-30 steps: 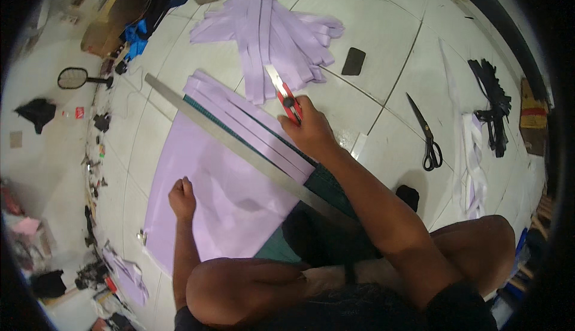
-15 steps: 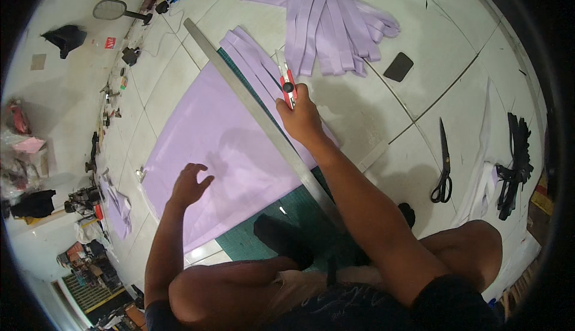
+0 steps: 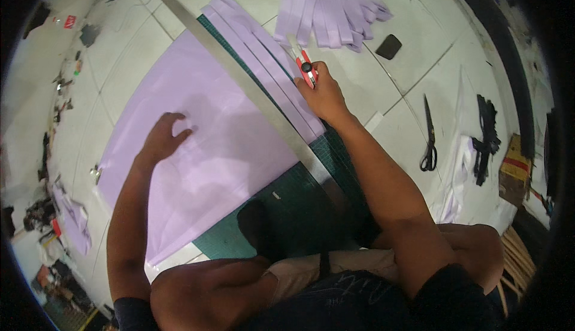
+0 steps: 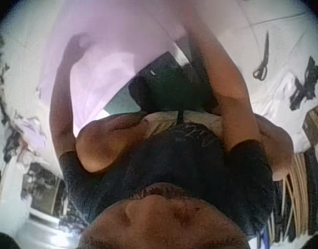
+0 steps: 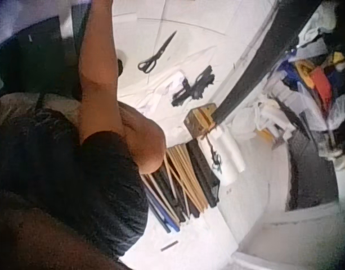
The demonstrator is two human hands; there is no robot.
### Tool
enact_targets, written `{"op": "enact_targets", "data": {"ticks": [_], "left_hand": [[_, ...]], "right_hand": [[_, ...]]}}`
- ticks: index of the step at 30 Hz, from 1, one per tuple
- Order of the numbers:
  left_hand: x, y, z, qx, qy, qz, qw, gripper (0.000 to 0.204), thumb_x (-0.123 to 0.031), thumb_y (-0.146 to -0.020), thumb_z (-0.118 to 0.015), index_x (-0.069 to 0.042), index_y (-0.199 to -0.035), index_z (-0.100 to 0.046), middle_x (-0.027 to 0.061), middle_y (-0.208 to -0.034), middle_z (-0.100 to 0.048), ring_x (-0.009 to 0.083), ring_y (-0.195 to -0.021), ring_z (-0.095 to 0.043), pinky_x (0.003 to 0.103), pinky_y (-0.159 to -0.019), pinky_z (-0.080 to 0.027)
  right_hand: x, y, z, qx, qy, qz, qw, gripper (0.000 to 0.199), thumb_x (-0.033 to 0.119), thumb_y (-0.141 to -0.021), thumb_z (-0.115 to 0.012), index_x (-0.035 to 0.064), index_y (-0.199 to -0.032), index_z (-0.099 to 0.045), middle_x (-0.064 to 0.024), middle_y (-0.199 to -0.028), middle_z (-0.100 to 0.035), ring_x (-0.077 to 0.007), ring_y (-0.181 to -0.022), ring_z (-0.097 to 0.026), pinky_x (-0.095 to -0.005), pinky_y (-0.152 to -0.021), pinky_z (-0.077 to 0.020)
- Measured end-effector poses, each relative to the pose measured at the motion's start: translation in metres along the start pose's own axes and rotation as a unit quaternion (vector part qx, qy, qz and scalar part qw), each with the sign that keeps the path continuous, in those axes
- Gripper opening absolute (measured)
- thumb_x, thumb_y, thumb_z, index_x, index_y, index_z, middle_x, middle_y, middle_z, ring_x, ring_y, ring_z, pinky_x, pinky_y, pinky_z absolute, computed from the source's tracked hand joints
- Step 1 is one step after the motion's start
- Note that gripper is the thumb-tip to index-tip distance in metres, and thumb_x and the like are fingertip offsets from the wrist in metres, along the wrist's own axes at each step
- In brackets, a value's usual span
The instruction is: The person measures and cuts strips of purple fabric using a straight edge and a utility knife on a cutting mat on the floor.
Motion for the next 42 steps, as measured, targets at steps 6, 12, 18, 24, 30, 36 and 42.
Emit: {"op": "enact_targets", "data": {"ticks": [6, 12, 18, 24, 30, 36, 42], "left_hand": [[0.011, -0.097, 0.001, -0.2, -0.033, -0.127, 0.971, 0.053, -0.03, -0.089, -0.073, 0.0, -0.129, -0.055, 0.0221, -0.131, -0.056, 0.0385, -0.121, -0.054, 0.045, -0.103, -0.044], [-0.021, -0.141, -0.011, -0.221, -0.001, 0.037, 0.975, 0.062, -0.05, -0.094, -0.059, -0.001, -0.132, -0.056, 0.0236, -0.131, -0.055, 0.0401, -0.123, -0.053, 0.047, -0.102, -0.044], [-0.026, -0.149, -0.023, -0.211, -0.03, -0.001, 0.977, 0.065, -0.053, -0.095, -0.056, -0.001, -0.133, -0.056, 0.0246, -0.131, -0.054, 0.0431, -0.121, -0.052, 0.049, -0.103, -0.043], [-0.003, -0.139, 0.008, -0.172, 0.005, -0.133, 0.976, 0.06, -0.042, -0.095, -0.06, -0.001, -0.139, -0.051, 0.0247, -0.133, -0.054, 0.0423, -0.126, -0.049, 0.047, -0.108, -0.04], [-0.05, -0.089, 0.04, -0.159, -0.059, -0.216, 0.962, 0.046, -0.028, -0.09, -0.069, -0.003, -0.127, -0.057, 0.0177, -0.132, -0.056, 0.0372, -0.121, -0.054, 0.043, -0.103, -0.044], [-0.048, -0.024, 0.042, -0.012, -0.198, -0.175, 0.964, 0.046, -0.028, -0.087, -0.073, -0.006, -0.124, -0.059, 0.016, -0.128, -0.056, 0.0363, -0.118, -0.056, 0.044, -0.099, -0.047], [-0.044, -0.013, 0.035, 0.064, -0.217, -0.132, 0.965, 0.048, -0.032, -0.087, -0.072, -0.005, -0.125, -0.058, 0.0161, -0.127, -0.057, 0.0348, -0.118, -0.056, 0.044, -0.1, -0.046]], "right_hand": [[0.018, 0.004, 0.051, 0.032, 0.137, -0.027, 0.99, 0.047, 0.045, -0.096, -0.056, 0.0058, -0.119, -0.043, -0.0241, -0.087, -0.067, -0.0443, -0.084, -0.067, -0.0533, -0.074, -0.0503], [0.073, 0.04, 0.131, 0.099, 0.324, -0.041, 0.94, 0.044, 0.043, -0.1, -0.051, 0.0047, -0.12, -0.041, -0.0215, -0.084, -0.065, -0.041, -0.079, -0.067, -0.0504, -0.071, -0.0506], [0.061, 0.121, 0.159, 0.2, 0.319, -0.11, 0.92, 0.034, 0.033, -0.099, -0.054, 0.0065, -0.117, -0.042, -0.02, -0.083, -0.063, -0.0366, -0.077, -0.067, -0.047, -0.069, -0.0507], [0.017, 0.167, 0.148, 0.25, 0.256, -0.124, 0.925, 0.033, 0.025, -0.095, -0.058, 0.0038, -0.115, -0.042, -0.0192, -0.09, -0.06, -0.0357, -0.078, -0.066, -0.0467, -0.067, -0.0496], [-0.088, 0.216, 0.108, 0.119, 0.119, -0.154, 0.974, 0.045, 0.03, -0.088, -0.07, 0.0034, -0.114, -0.045, -0.0232, -0.095, -0.063, -0.0386, -0.085, -0.065, -0.0483, -0.075, -0.0507], [-0.074, 0.206, 0.042, 0.154, 0.139, -0.067, 0.976, 0.055, 0.037, -0.082, -0.08, 0.0033, -0.112, -0.048, -0.0175, -0.096, -0.058, -0.0313, -0.084, -0.061, -0.044, -0.073, -0.0481], [-0.075, 0.218, 0.029, 0.137, 0.134, 0.039, 0.981, 0.06, 0.032, -0.075, -0.086, 0.003, -0.112, -0.049, -0.0158, -0.109, -0.052, -0.0316, -0.098, -0.059, -0.042, -0.083, -0.0501]]}}
Point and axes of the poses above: each hand's wrist, its own y-axis away from the middle knuckle, its own z-axis out of the back of the hand, x = y × z, the point moved 4 cm from there along -y, towards the middle knuckle
